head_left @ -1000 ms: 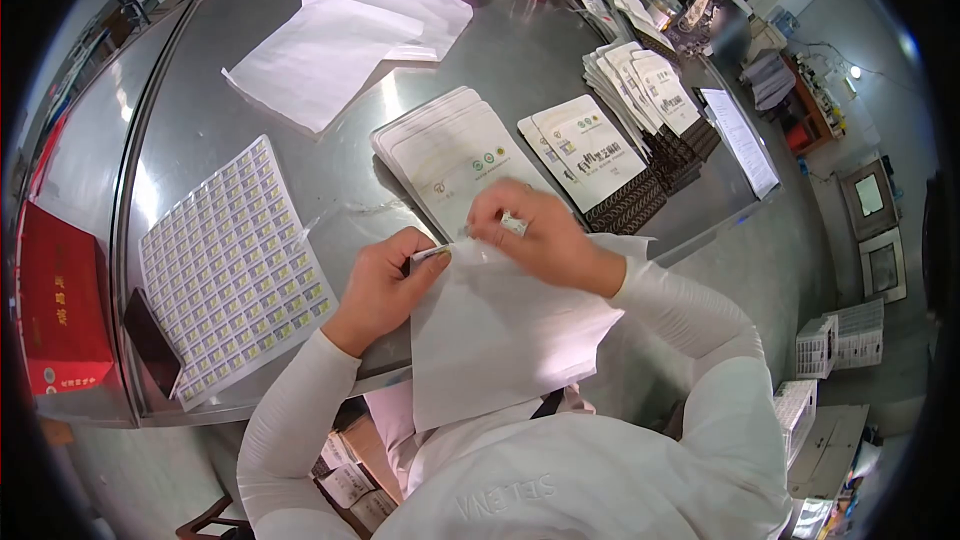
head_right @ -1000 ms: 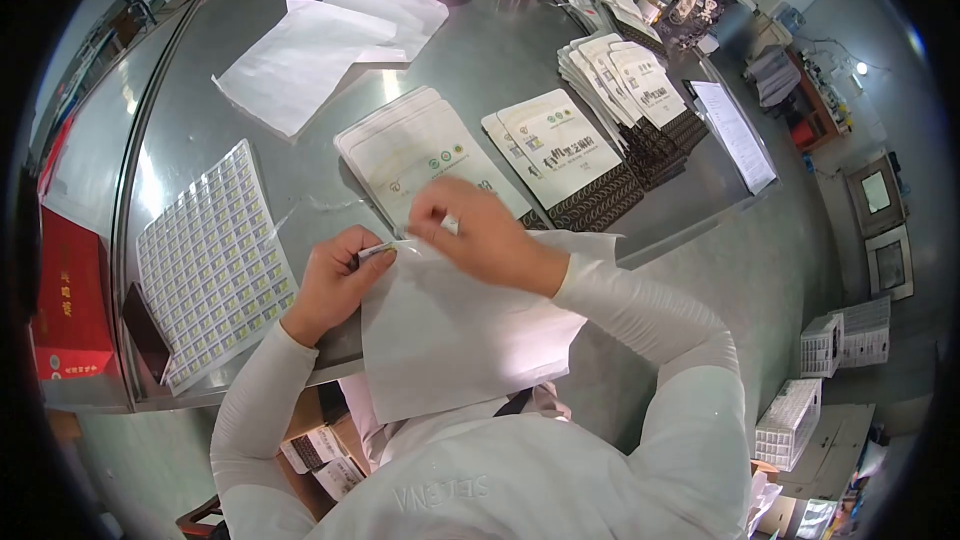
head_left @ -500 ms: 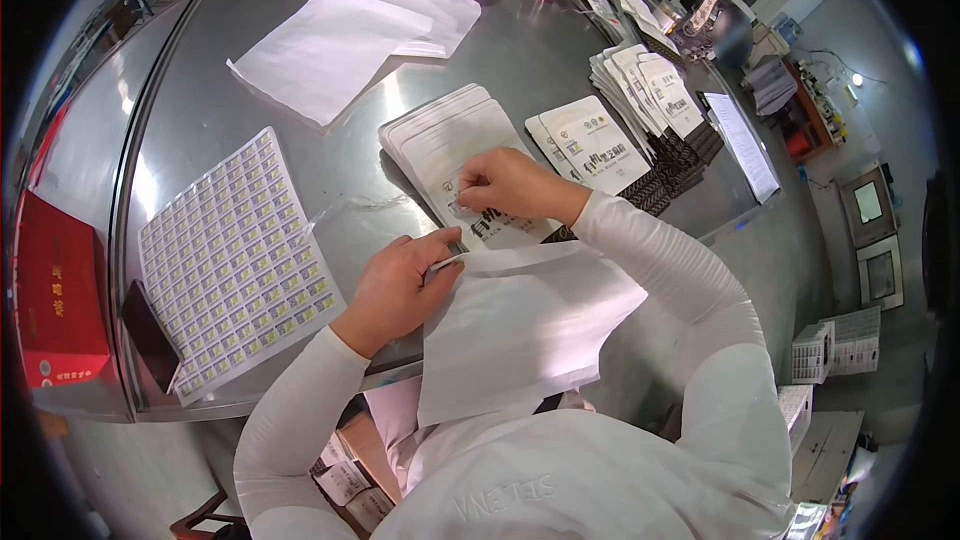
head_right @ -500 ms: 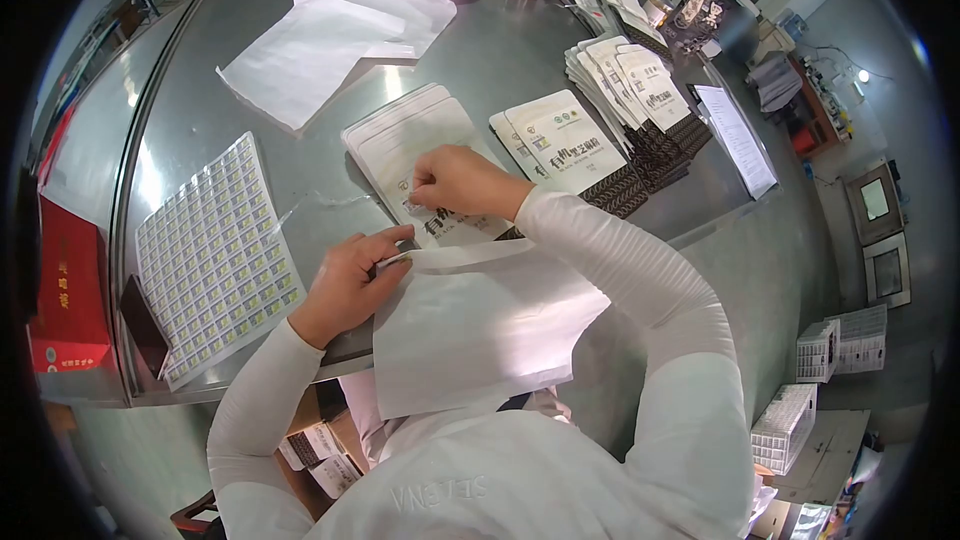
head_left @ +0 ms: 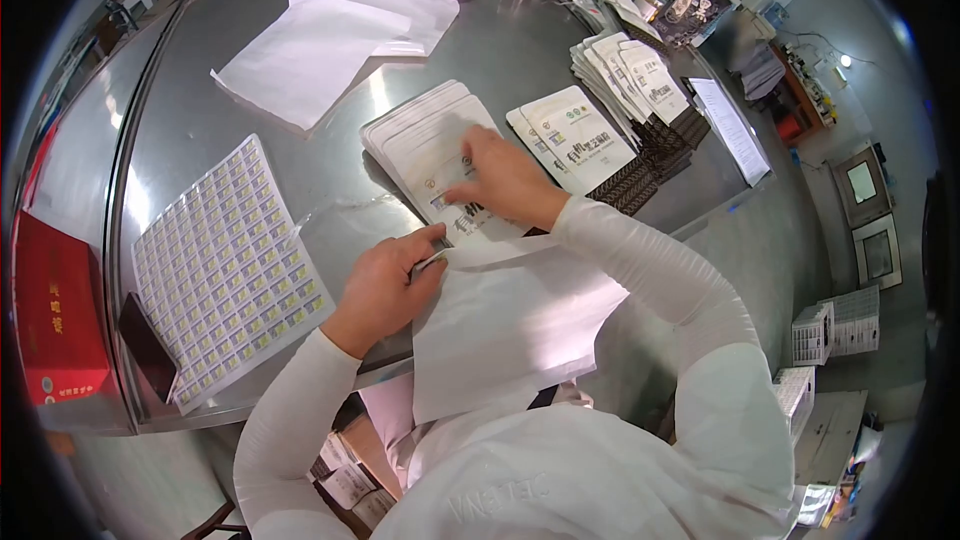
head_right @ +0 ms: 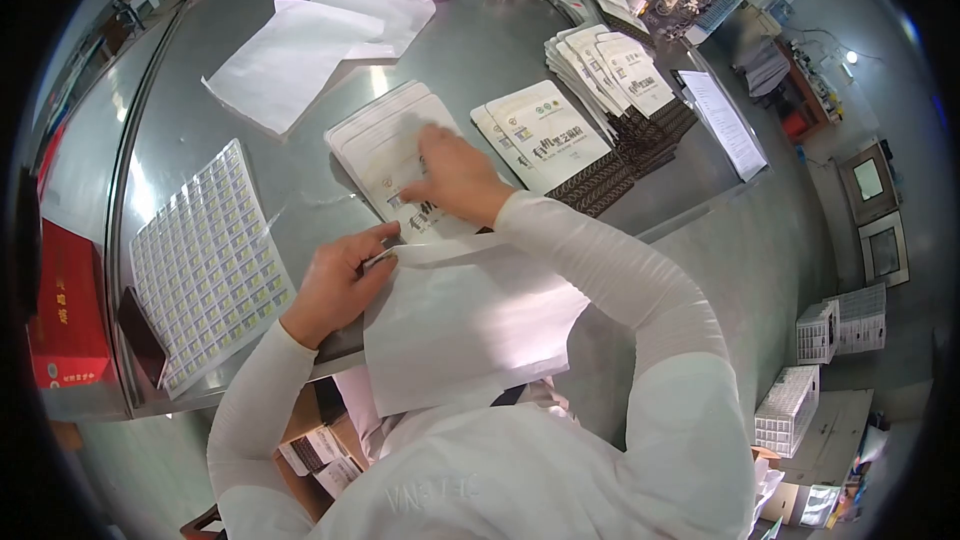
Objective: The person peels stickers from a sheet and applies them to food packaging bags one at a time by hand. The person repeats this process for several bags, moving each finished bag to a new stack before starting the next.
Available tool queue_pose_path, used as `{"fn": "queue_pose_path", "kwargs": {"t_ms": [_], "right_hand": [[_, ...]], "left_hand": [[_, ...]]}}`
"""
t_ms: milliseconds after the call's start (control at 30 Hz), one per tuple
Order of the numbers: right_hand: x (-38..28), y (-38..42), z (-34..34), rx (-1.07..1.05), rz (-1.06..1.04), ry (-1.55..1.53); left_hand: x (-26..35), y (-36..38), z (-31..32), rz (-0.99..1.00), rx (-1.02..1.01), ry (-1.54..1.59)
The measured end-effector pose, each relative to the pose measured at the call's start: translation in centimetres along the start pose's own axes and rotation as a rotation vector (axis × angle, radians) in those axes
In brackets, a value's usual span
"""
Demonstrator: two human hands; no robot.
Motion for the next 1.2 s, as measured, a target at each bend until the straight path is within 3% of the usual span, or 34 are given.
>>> {"fn": "queue_pose_path", "kwargs": {"t_ms": [100,200,300,433,533,567,667,767,900,1000,1067,1133,1200], "right_hand": [[2.3,0.6,-2.1,0.183,0.119,0.094],[3.3,0.9,-2.1,0.038,0.2,0.115],[3.2,1.3,-1.7,0.162,0.078,0.127],[4.1,1.9,-2.6,0.467,-0.058,-0.214],[5.5,1.2,-2.5,0.147,0.114,-0.895],[5.5,1.1,-3.7,0.244,0.038,-0.902],[9.7,-0.7,-7.4,0.314,0.075,-0.976],[16.4,-2.1,-9.9,0.34,0.142,-0.764],[17.5,-2.0,-10.8,0.422,0.189,-0.003],[13.7,-1.7,-9.3,0.633,-0.196,0.276],[6.3,0.0,-6.9,0.245,-0.172,-0.157],[-0.1,3.2,-3.7,-0.02,-0.307,-0.349],[-4.7,5.6,-1.8,-0.163,-0.416,-0.236]], "left_hand": [[0.4,0.0,-0.1,0.089,0.046,-0.087],[0.4,-0.2,-0.1,0.113,0.055,-0.111],[0.2,-0.2,-0.1,0.059,0.011,-0.098],[0.3,-0.2,-0.2,0.101,0.036,-0.071],[0.5,-0.1,-0.1,0.176,0.083,-0.01],[0.9,-0.1,-0.2,0.182,0.074,0.029],[0.9,0.1,-0.3,0.136,0.049,0.078],[1.0,0.2,-0.5,0.048,0.034,0.129],[0.4,0.1,-0.3,-0.018,0.041,0.158],[0.1,0.0,-0.3,-0.027,0.06,0.167],[-0.2,-0.1,-0.1,-0.021,0.067,0.172],[-0.5,-0.1,0.0,-0.026,0.066,0.199],[-0.7,-0.1,0.0,-0.031,0.069,0.252]]}}
Point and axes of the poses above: each hand's wrist, its own y-axis away from the middle knuckle, its own z-axis out of the palm, x = y × z, the point moved 6 cm from there along -y, towards the middle knuckle, and after that the axes turned 2 degrees about -y, right-handed, at the moved point
